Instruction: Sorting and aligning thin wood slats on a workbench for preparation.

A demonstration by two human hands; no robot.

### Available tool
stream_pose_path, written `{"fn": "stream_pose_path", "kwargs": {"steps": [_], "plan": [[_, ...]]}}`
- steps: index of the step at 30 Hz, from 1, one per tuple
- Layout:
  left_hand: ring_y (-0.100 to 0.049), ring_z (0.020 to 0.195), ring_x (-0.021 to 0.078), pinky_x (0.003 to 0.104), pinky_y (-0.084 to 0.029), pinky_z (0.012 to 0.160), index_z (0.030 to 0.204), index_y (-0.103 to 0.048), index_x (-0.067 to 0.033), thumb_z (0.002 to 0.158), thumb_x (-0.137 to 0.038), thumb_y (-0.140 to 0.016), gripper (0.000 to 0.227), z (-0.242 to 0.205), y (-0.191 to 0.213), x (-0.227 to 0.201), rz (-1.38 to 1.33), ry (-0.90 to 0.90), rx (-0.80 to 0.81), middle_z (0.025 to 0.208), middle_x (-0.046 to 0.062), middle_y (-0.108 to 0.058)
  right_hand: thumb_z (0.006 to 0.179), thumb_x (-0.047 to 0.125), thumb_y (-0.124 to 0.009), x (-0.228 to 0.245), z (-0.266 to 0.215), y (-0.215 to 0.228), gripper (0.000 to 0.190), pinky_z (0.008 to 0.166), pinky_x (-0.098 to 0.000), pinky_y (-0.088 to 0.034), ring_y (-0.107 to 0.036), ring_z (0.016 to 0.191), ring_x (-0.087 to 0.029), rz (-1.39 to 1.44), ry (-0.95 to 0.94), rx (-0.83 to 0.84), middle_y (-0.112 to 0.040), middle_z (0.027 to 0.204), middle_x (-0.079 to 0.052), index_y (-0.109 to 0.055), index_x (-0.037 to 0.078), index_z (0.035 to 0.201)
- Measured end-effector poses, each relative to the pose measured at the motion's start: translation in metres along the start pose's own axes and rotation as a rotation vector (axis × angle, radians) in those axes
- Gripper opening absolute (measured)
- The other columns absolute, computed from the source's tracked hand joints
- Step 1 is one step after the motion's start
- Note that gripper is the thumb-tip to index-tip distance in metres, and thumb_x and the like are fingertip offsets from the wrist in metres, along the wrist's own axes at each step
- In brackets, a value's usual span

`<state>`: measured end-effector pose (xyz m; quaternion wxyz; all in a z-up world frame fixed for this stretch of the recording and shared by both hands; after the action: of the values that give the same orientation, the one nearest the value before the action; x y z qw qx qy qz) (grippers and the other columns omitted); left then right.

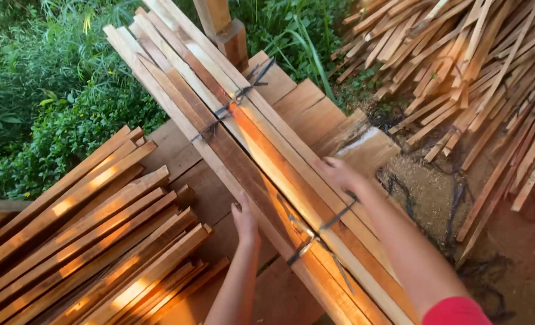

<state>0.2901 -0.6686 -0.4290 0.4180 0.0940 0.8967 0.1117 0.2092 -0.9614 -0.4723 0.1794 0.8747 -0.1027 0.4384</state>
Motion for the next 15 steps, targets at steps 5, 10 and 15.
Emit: {"fn": "stream_pose_path", "kwargs": {"steps": [5, 10, 15], "plan": [[-0.033, 0.152, 0.0336, 0.048, -0.029, 0.125, 0.161, -0.030, -0.0026, 0.097, -0.065, -0.057, 0.093, 0.014, -0.016, -0.018, 0.079, 0.095, -0.038, 0.162, 0.023, -0.037, 0.079, 0.085, -0.062, 0.020, 0.051, -0.035, 0.085, 0.104, -0.0405, -0.051, -0.063, 0.126, -0.026, -0.178, -0.274, 0.099, -0.073, 0.125, -0.011, -0.078, 0.014, 0.122], [-0.036, 0.151, 0.0288, 0.046, -0.033, 0.123, 0.164, -0.027, -0.0097, 0.099, -0.061, -0.061, 0.090, 0.016, -0.016, 0.001, -0.017, 0.148, -0.041, 0.163, 0.016, -0.038, 0.076, 0.085, -0.060, -0.004, 0.054, -0.037, 0.092, 0.104, -0.0409, -0.050, -0.062, 0.128, -0.030, -0.250, -0.344, 0.147, -0.072, 0.129, -0.015, -0.078, 0.008, 0.123], [-0.041, 0.147, 0.0365, 0.049, -0.036, 0.123, 0.152, -0.043, 0.0018, 0.095, -0.044, -0.070, 0.078, 0.032, -0.022, 0.005, -0.042, 0.013, -0.135, 0.155, 0.028, -0.046, 0.079, 0.067, -0.077, -0.019, 0.069, -0.039, 0.072, 0.095, -0.0430, -0.055, -0.067, 0.120, -0.034, -0.180, -0.166, 0.105, -0.074, 0.122, -0.018, -0.081, 0.003, 0.110]]}}
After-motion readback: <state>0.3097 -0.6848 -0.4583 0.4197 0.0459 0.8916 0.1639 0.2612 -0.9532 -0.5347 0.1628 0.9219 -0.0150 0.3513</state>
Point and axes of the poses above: each hand's wrist, its own z-axis towards the middle knuckle, its own y-axis out of the back of the hand, x = y × z, the point moved 4 cm from there along z, towards the middle knuckle
